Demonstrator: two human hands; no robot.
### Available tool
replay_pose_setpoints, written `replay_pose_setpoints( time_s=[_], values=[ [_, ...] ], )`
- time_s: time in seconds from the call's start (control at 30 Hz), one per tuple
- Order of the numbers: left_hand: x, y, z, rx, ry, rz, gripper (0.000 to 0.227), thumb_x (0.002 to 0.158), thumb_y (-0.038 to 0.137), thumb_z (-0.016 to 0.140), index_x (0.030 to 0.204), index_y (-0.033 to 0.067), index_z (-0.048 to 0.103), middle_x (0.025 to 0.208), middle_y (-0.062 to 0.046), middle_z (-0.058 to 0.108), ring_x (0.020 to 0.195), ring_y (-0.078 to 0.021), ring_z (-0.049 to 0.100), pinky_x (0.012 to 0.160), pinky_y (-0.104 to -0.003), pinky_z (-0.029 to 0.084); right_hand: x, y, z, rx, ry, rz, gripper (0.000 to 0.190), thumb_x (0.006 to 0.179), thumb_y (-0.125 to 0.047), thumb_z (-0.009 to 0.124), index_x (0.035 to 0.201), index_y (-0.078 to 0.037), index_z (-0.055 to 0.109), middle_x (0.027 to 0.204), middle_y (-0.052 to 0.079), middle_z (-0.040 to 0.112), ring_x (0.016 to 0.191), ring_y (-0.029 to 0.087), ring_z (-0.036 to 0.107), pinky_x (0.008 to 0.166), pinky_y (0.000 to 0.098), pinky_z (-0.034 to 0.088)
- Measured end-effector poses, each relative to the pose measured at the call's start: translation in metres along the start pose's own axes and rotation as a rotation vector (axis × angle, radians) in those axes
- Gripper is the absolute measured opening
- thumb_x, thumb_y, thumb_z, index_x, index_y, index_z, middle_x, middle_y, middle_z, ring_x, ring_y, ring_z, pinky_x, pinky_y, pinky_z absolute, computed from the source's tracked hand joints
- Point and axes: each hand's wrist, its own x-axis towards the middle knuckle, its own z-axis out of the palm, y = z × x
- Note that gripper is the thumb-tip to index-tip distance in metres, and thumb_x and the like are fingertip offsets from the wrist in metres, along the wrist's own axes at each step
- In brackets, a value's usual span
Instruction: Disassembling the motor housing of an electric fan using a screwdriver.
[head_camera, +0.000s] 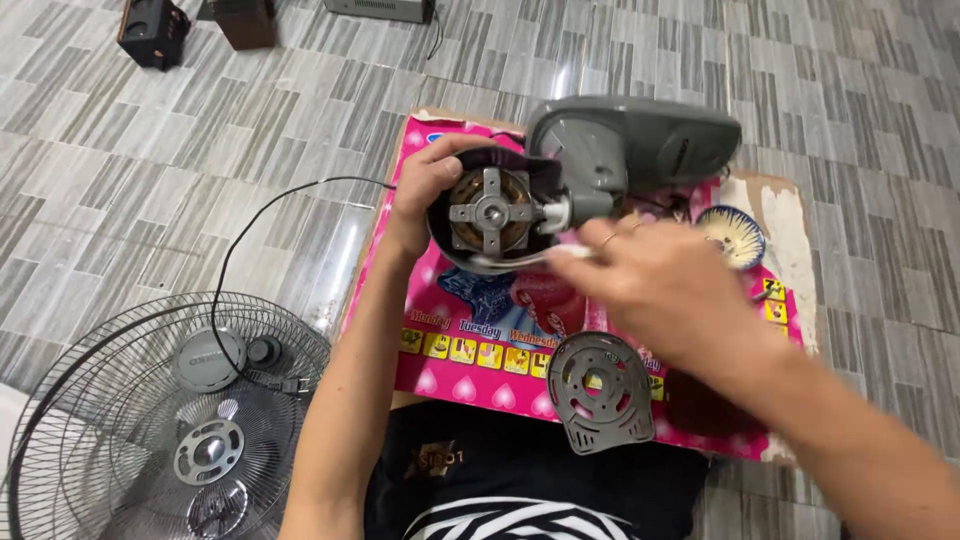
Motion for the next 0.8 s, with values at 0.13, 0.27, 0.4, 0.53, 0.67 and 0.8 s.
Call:
replay_pose_setpoints(
  time_s=[0.13, 0.27, 0.4, 0.53, 0.67, 0.8],
  values=[
    [0.000, -0.009, 0.000, 0.004, 0.017, 0.024, 0.050, 0.089, 0.025, 0.056, 0.130, -0.0028, 0.061, 0.121, -0.017, 0.070, 0.104, -0.0225, 0.067, 0.096, -0.032, 0.054, -0.006, 0.018, -0.021, -0.125, -0.059, 0.029, 0.022, 0.087, -0.024, 0.066, 0.107, -0.028, 0.073, 0.088, -0.001, 0.062, 0.065, 0.016, 0.058, 0.059, 0.0319, 0.047],
    [-0.005, 0.004, 0.023, 0.250, 0.001, 0.107, 0.050, 0.084, 0.029, 0.055, 0.124, 0.0009, 0.067, 0.118, -0.012, 0.071, 0.106, -0.0208, 0.064, 0.098, -0.032, 0.050, -0.007, 0.000, 0.019, -0.095, 0.099, -0.047, 0.010, 0.093, -0.023, 0.069, 0.102, -0.024, 0.070, 0.085, -0.001, 0.059, 0.062, 0.014, 0.052, 0.051, 0.0300, 0.042],
    [-0.013, -0.002, 0.030, 0.443, 0.092, 0.178, 0.060, 0.080, 0.050, 0.063, 0.123, 0.0098, 0.076, 0.105, -0.012, 0.073, 0.103, -0.0229, 0.066, 0.096, -0.037, 0.051, -0.033, -0.029, 0.039, -0.041, 0.159, 0.010, 0.019, 0.102, -0.019, 0.055, 0.106, -0.025, 0.073, 0.082, 0.001, 0.058, 0.065, 0.017, 0.059, 0.054, 0.0297, 0.046],
    [-0.029, 0.023, 0.060, 0.500, 0.101, 0.099, 0.064, 0.074, 0.041, 0.062, 0.126, 0.0057, 0.067, 0.108, -0.011, 0.074, 0.096, -0.0223, 0.067, 0.088, -0.034, 0.053, -0.057, -0.051, 0.007, 0.128, 0.005, 0.220, 0.040, 0.084, -0.020, 0.063, 0.123, -0.019, 0.069, 0.089, 0.003, 0.055, 0.061, 0.019, 0.054, 0.051, 0.0352, 0.043],
    [-0.041, 0.016, 0.072, 0.582, 0.090, 0.220, 0.064, 0.075, 0.045, 0.065, 0.125, 0.0056, 0.065, 0.128, -0.014, 0.066, 0.117, -0.0311, 0.064, 0.103, -0.044, 0.050, -0.096, -0.073, -0.002, 0.245, 0.009, 0.330, 0.044, 0.077, -0.016, 0.068, 0.121, -0.019, 0.072, 0.086, 0.001, 0.057, 0.059, 0.019, 0.055, 0.053, 0.0352, 0.044],
    [-0.054, 0.010, 0.092, 0.796, 0.086, 0.310, 0.064, 0.069, 0.050, 0.063, 0.117, 0.0076, 0.069, 0.124, -0.011, 0.070, 0.131, -0.0339, 0.059, 0.120, -0.058, 0.034, -0.144, -0.090, -0.004, 0.605, 0.150, 0.529, 0.037, 0.069, -0.003, 0.073, 0.102, -0.016, 0.079, 0.071, -0.003, 0.063, 0.053, 0.012, 0.054, 0.050, 0.0267, 0.045]
  ],
)
